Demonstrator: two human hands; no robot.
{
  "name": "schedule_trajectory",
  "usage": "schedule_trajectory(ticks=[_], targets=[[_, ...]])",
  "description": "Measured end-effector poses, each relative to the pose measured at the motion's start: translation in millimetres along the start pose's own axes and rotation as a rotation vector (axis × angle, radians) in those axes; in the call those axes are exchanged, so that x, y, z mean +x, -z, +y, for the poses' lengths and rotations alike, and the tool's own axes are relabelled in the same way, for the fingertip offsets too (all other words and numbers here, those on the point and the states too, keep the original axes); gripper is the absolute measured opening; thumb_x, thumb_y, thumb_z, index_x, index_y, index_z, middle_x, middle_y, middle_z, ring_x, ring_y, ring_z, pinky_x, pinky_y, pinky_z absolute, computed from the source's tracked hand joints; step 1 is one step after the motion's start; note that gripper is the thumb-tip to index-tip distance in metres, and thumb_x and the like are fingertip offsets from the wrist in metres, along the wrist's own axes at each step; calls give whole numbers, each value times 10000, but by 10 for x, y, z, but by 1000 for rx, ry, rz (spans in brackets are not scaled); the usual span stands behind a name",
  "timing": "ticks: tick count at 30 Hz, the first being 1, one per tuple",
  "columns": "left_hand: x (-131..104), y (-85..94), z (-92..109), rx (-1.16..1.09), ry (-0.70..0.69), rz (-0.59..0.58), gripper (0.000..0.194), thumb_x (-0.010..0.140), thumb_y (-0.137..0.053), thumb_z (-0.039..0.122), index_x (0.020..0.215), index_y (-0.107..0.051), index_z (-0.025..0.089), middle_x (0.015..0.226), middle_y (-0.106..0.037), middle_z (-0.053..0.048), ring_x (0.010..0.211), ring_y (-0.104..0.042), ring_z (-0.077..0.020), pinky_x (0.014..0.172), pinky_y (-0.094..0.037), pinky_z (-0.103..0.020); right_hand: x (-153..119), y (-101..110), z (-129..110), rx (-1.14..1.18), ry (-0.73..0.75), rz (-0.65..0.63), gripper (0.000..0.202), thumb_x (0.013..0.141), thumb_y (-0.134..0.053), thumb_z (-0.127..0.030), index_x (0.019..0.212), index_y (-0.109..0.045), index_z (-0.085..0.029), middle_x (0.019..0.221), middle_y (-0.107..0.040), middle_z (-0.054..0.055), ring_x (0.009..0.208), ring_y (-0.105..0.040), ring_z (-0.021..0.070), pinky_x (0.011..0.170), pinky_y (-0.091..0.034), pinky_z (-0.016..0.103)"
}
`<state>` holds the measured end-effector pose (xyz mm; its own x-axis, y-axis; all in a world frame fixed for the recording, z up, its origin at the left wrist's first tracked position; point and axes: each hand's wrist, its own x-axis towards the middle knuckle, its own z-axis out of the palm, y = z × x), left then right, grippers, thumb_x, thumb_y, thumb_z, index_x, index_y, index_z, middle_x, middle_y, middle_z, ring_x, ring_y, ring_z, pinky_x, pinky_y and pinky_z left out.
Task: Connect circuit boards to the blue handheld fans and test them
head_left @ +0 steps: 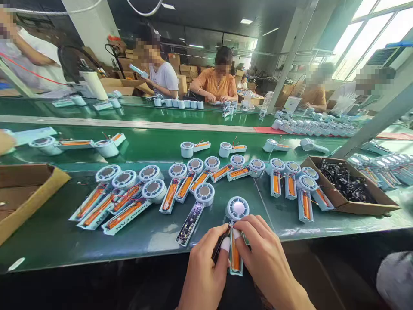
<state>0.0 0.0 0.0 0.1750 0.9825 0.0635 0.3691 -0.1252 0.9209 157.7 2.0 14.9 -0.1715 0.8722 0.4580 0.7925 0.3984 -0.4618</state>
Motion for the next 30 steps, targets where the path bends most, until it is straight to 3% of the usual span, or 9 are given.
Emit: schedule_trajectory(ticks=[5,9,13,17,20,25,27,30], targets=[[124,110,56,-82,-23,-70,343,950,-485,317,1176,-718,204,1043,-723,-98,641,-677,-160,483,-541,-225,103,60,98,224,-106,-97,143,956,-521,-121,976,-634,-207,887,-645,23,768,-611,170,688,-470,264],[200,209,43,-194,-28,-144,293,942,-527,294,1121,-744,212,905,-702,-45,653,-668,-141,587,-562,-217,167,137,128,319,-112,-210,229,987,-507,-150,1102,-688,-230,951,-659,29,832,-629,163,729,-474,254],[236,265,42,-233,-60,-203,276,938,-539,261,1112,-751,229,886,-691,-20,651,-660,-127,612,-559,-208,190,139,107,356,-130,-235,222,980,-528,-150,993,-735,-230,910,-661,23,829,-623,159,733,-461,255],[250,286,72,-158,-37,-236,286,959,-533,275,1178,-714,238,879,-731,-11,717,-704,-140,676,-568,-205,182,154,155,415,-174,-212,182,960,-574,-175,1030,-730,-237,927,-671,20,819,-629,153,727,-480,247],[233,275,49,-76,-17,-228,339,969,-496,274,1272,-646,240,1066,-765,-43,791,-742,-158,748,-588,-234,136,268,242,465,-157,-217,234,986,-533,-194,1141,-691,-270,1037,-663,31,941,-637,163,792,-511,240],[166,239,-28,53,-18,-211,400,966,-447,244,1337,-593,271,1303,-697,-62,797,-757,-159,778,-606,-261,-15,439,298,302,-57,-371,477,939,-431,-50,1259,-644,-332,1171,-571,52,1004,-613,160,831,-519,253],[154,226,-27,103,-48,-218,430,966,-441,222,1373,-562,294,1246,-722,-42,782,-749,-155,811,-603,-272,-52,428,280,266,-17,-392,431,938,-452,-62,1202,-682,-314,1144,-565,60,977,-617,165,850,-512,276],[161,203,4,194,-131,-201,485,948,-405,149,1385,-554,297,1178,-738,-33,986,-730,-190,908,-574,-289,-42,353,261,357,-63,-294,255,969,-509,-159,1034,-732,-263,1084,-614,66,953,-630,177,825,-512,276]])
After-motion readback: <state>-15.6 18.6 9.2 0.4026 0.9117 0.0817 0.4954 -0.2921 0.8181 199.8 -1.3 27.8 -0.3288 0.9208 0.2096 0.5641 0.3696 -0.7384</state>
